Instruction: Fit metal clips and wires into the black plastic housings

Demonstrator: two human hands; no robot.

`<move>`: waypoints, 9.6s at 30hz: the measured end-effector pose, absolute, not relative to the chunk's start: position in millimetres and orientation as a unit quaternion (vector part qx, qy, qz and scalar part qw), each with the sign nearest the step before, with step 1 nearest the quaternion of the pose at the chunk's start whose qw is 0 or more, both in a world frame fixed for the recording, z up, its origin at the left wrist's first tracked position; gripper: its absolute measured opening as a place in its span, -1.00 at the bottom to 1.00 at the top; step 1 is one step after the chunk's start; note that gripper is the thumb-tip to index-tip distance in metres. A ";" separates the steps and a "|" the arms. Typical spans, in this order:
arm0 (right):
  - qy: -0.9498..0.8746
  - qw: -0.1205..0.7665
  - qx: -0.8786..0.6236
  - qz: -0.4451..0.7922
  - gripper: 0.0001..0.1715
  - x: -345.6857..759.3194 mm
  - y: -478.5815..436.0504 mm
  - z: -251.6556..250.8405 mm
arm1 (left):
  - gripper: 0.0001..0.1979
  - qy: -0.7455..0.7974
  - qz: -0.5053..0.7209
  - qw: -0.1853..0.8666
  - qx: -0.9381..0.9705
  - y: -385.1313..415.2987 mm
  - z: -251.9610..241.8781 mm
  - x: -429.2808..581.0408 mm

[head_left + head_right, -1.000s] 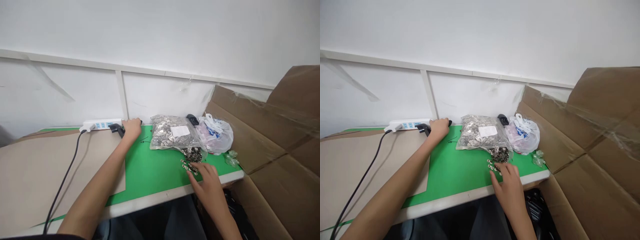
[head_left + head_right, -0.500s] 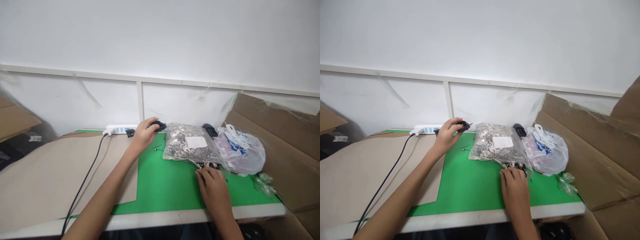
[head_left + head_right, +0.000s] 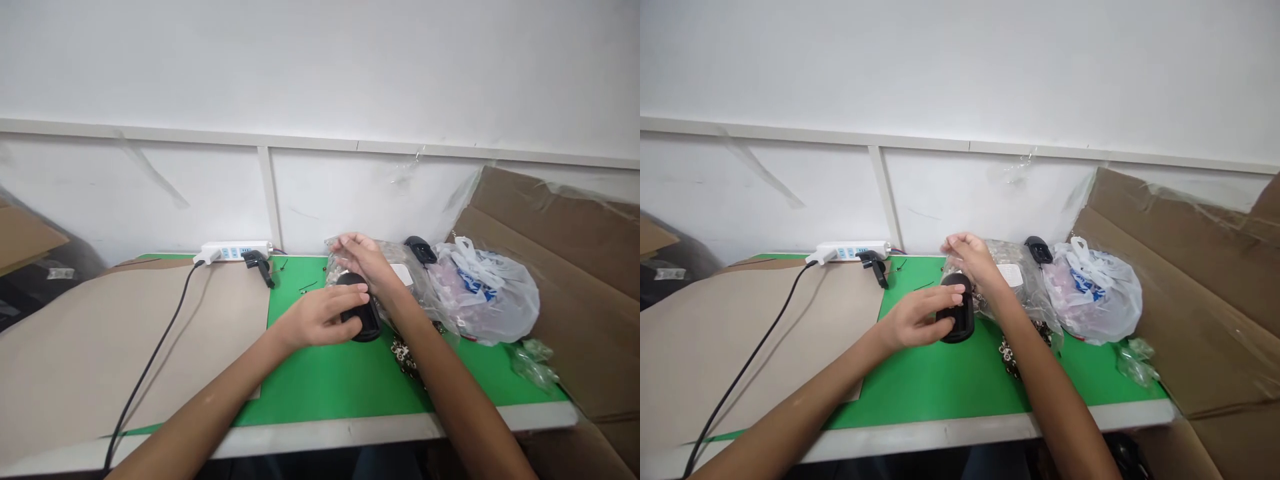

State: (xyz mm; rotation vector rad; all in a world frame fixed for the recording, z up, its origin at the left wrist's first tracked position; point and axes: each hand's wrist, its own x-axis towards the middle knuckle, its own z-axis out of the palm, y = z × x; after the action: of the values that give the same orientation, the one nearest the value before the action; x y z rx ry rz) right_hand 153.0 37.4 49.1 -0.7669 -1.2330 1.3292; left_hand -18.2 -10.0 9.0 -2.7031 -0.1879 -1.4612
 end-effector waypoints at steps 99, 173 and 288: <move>-0.535 0.576 -0.485 0.383 -0.69 126.9 9.6 10.4 | -0.33 -0.271 -0.454 -0.600 -0.601 20.0 2.6 -27.8; -0.865 0.429 -0.257 -0.031 -0.87 162.8 20.4 8.6 | -0.44 -0.342 -0.421 -0.681 -0.492 22.0 12.0 -50.1; -0.750 0.586 -0.283 -0.117 -0.73 143.9 10.9 -9.8 | -0.48 -0.300 -0.683 -0.163 -0.646 -11.3 0.7 -14.3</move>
State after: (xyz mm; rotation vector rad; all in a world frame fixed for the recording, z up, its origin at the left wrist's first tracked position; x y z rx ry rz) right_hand 143.9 10.9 -9.8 -0.6598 -1.7496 -0.2722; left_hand -14.3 -11.3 0.7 -2.2713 -1.0534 -2.3999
